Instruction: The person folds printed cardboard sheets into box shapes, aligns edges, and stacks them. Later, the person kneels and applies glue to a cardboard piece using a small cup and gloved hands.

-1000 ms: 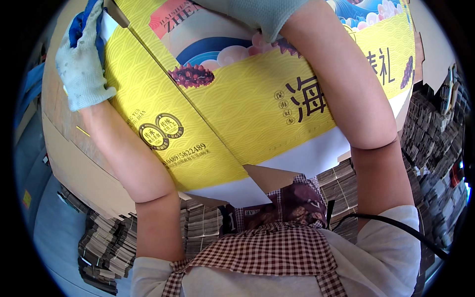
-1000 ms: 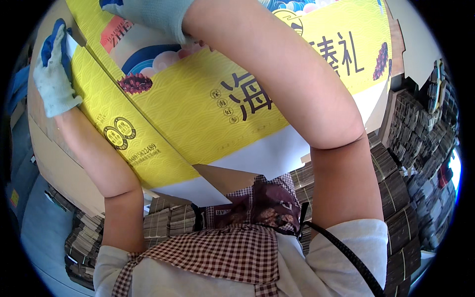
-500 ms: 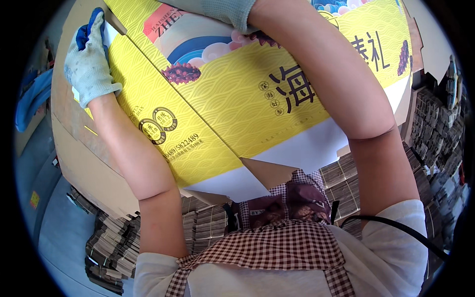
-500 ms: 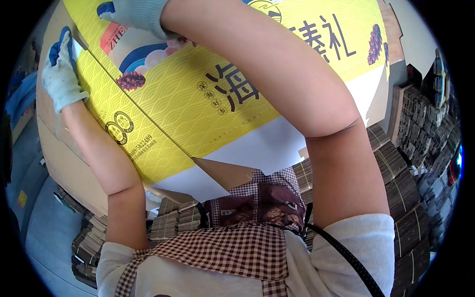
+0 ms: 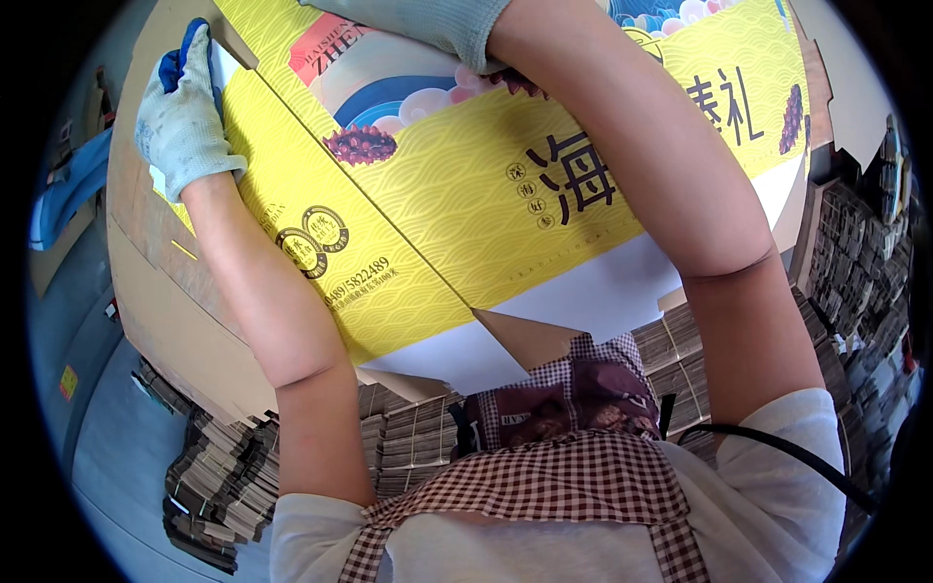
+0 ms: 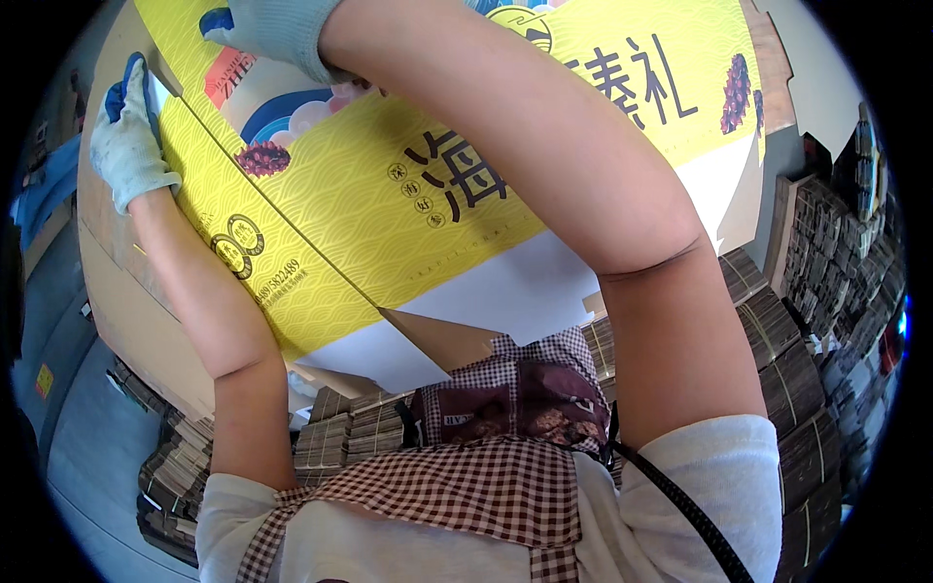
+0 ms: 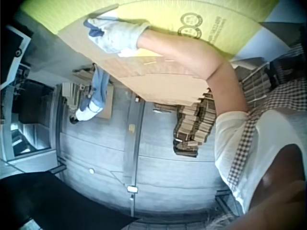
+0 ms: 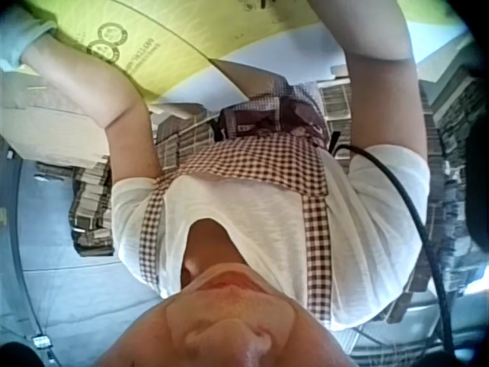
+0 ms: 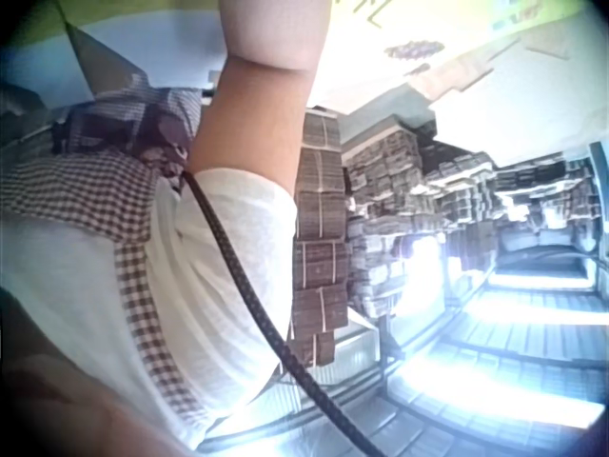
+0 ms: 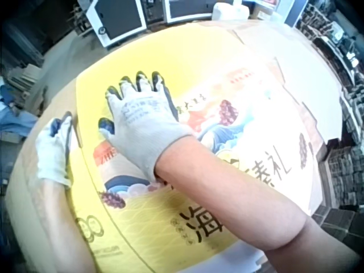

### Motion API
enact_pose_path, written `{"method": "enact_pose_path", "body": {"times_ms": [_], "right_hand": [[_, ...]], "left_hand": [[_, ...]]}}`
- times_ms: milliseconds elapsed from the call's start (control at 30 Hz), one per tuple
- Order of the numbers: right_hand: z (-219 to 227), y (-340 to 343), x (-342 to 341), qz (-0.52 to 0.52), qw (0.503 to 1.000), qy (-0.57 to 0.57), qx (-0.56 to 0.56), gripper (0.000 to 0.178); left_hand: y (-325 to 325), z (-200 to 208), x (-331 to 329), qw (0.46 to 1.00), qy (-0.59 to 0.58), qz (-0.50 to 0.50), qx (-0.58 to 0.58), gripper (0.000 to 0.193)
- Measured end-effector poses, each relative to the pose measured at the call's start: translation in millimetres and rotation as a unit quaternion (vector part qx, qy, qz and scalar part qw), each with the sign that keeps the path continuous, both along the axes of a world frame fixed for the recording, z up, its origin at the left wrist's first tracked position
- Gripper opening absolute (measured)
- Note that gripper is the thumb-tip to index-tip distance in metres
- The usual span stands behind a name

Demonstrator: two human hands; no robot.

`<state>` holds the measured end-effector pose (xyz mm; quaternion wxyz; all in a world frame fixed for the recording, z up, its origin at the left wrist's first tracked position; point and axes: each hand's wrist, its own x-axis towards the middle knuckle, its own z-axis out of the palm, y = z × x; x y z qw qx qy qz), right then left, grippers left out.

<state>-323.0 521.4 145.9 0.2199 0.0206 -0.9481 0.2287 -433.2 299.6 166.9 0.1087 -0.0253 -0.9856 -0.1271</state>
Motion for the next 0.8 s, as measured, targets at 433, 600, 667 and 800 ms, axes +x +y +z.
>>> {"method": "enact_pose_path", "body": {"times_ms": [433, 600, 667, 800], "right_hand": [[11, 0, 9, 0.007, 0.998, -0.023, 0.055, 0.057], [24, -2, 13, -0.005, 0.995, -0.046, 0.087, 0.056], [20, -7, 14, -0.029, 0.990, -0.032, 0.137, 0.057], [23, -5, 13, -0.026, 0.989, -0.056, 0.136, 0.061]], "left_hand": [[3, 9, 29, 0.998, 0.059, -0.011, -0.015, 0.057], [11, 17, 40, 0.996, 0.079, -0.033, -0.026, 0.050], [8, 13, 40, 0.997, 0.066, -0.034, -0.009, 0.049], [7, 10, 39, 0.993, 0.099, -0.056, -0.026, 0.048]]}}
